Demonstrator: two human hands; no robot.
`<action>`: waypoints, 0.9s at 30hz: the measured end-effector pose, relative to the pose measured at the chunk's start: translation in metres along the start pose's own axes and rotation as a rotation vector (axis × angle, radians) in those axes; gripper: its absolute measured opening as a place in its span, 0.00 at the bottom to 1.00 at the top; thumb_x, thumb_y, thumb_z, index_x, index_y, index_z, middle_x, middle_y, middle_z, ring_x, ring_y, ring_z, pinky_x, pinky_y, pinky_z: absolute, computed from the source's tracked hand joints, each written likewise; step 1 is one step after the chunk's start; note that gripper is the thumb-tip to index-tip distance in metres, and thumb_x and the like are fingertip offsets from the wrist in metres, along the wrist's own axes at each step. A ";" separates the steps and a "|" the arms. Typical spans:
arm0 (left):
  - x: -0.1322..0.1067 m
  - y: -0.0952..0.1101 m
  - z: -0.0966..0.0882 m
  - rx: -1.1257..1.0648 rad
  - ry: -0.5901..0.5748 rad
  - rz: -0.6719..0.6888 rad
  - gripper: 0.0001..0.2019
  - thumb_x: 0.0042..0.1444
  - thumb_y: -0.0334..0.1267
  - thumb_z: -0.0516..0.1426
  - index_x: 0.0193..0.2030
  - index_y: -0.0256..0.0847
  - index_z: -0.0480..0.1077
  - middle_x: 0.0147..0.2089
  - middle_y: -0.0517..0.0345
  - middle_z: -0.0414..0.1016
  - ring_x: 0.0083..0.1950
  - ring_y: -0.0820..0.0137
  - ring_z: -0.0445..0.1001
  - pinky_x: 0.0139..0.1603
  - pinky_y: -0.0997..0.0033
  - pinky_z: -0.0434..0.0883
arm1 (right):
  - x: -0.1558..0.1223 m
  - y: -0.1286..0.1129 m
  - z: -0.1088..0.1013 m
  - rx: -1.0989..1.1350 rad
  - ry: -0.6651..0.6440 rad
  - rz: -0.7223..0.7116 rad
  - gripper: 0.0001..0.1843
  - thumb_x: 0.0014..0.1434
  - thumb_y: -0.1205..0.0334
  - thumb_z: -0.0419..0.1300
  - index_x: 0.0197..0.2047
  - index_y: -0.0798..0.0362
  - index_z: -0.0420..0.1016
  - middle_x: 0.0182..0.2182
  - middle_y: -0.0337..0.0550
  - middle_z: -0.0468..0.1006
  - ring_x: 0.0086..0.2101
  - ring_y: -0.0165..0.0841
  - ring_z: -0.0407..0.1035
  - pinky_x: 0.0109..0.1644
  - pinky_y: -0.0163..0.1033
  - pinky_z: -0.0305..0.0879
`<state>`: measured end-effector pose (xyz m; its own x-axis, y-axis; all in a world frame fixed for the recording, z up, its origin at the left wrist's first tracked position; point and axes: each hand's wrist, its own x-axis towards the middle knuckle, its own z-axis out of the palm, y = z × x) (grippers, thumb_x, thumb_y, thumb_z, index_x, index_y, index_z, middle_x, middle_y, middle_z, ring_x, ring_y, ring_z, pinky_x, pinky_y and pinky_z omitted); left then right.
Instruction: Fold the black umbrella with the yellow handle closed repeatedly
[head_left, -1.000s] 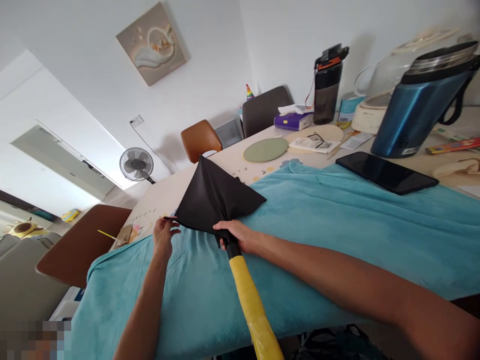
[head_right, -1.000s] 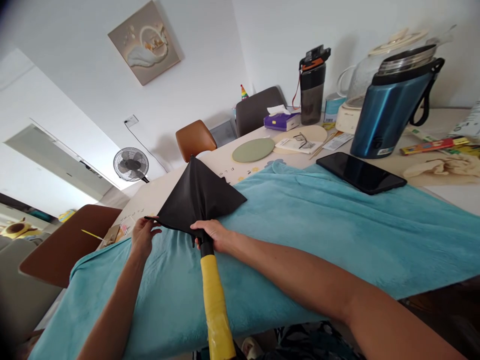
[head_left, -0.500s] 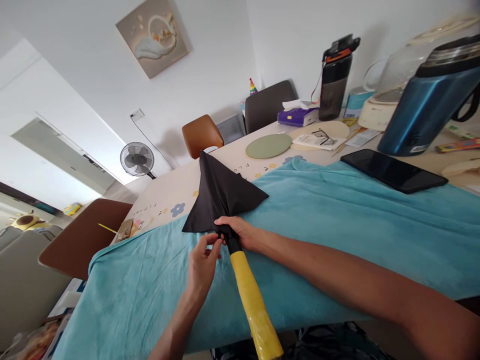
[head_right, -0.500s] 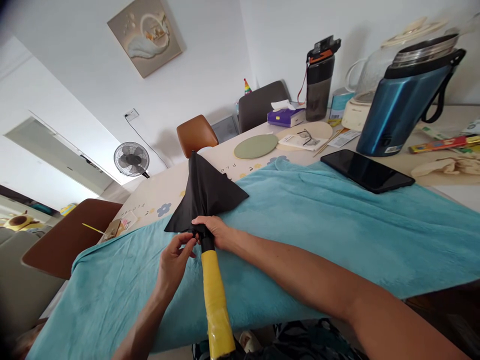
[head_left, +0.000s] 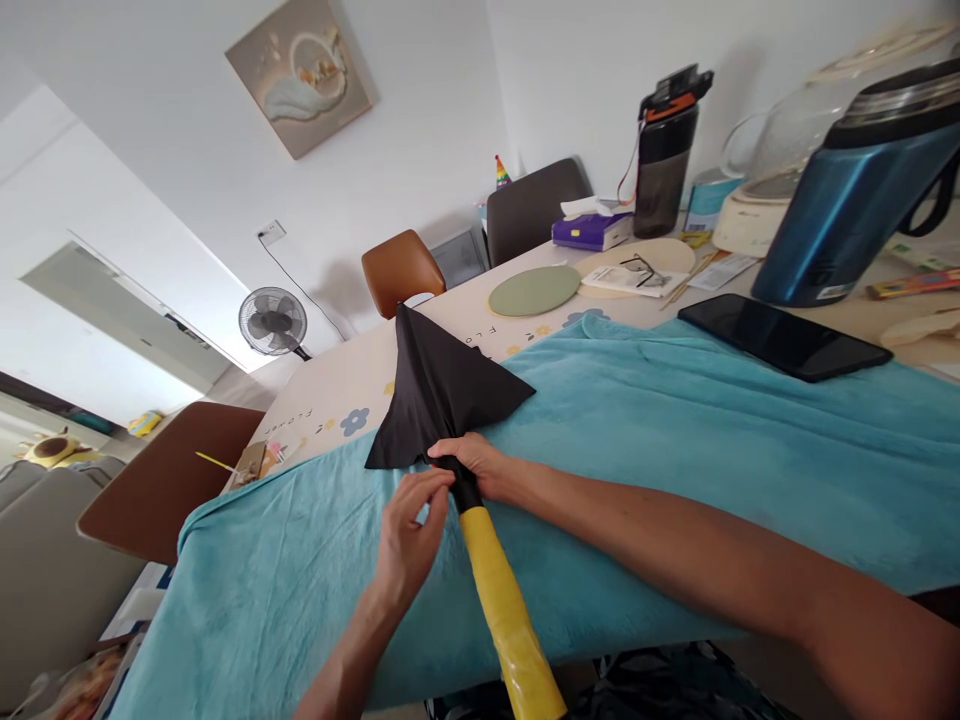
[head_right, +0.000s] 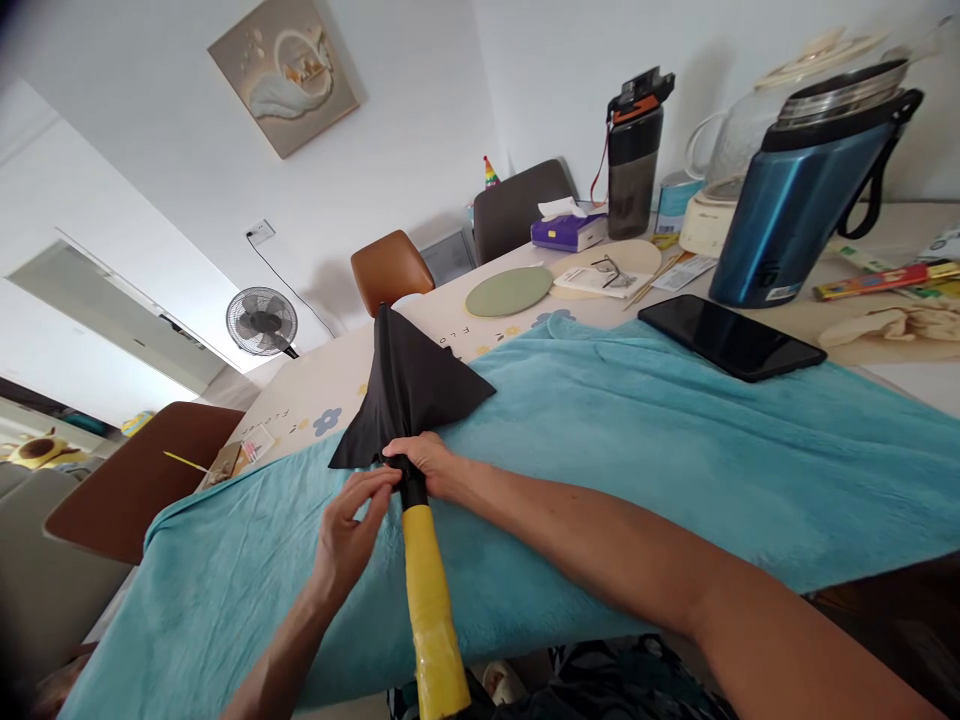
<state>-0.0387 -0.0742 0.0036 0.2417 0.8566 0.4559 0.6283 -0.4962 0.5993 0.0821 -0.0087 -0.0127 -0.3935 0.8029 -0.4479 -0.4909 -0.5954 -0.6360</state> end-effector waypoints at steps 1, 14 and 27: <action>0.006 -0.003 -0.003 -0.021 0.040 -0.053 0.10 0.54 0.37 0.51 0.38 0.50 0.73 0.41 0.58 0.74 0.44 0.63 0.71 0.46 0.59 0.70 | -0.001 -0.001 0.001 -0.008 -0.002 0.012 0.06 0.49 0.72 0.58 0.23 0.59 0.65 0.14 0.39 0.68 0.16 0.27 0.63 0.20 0.32 0.65; 0.132 -0.084 0.032 -0.060 0.018 -0.198 0.16 0.54 0.33 0.48 0.48 0.38 0.67 0.55 0.48 0.66 0.58 0.67 0.62 0.62 0.62 0.54 | -0.002 -0.006 -0.001 0.076 -0.035 0.057 0.07 0.50 0.69 0.57 0.24 0.56 0.61 0.12 0.36 0.65 0.14 0.28 0.62 0.16 0.33 0.63; 0.136 -0.049 0.042 -0.782 -0.169 -0.680 0.32 0.53 0.61 0.39 0.28 0.35 0.73 0.24 0.48 0.74 0.35 0.62 0.74 0.39 0.63 0.72 | -0.032 -0.030 0.007 0.232 -0.323 -0.039 0.05 0.53 0.65 0.56 0.31 0.60 0.66 0.23 0.41 0.71 0.18 0.23 0.63 0.19 0.28 0.65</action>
<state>-0.0056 0.0732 0.0084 0.1547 0.9679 -0.1980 0.0324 0.1954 0.9802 0.1041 -0.0163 0.0247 -0.5772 0.7961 -0.1819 -0.6585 -0.5855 -0.4729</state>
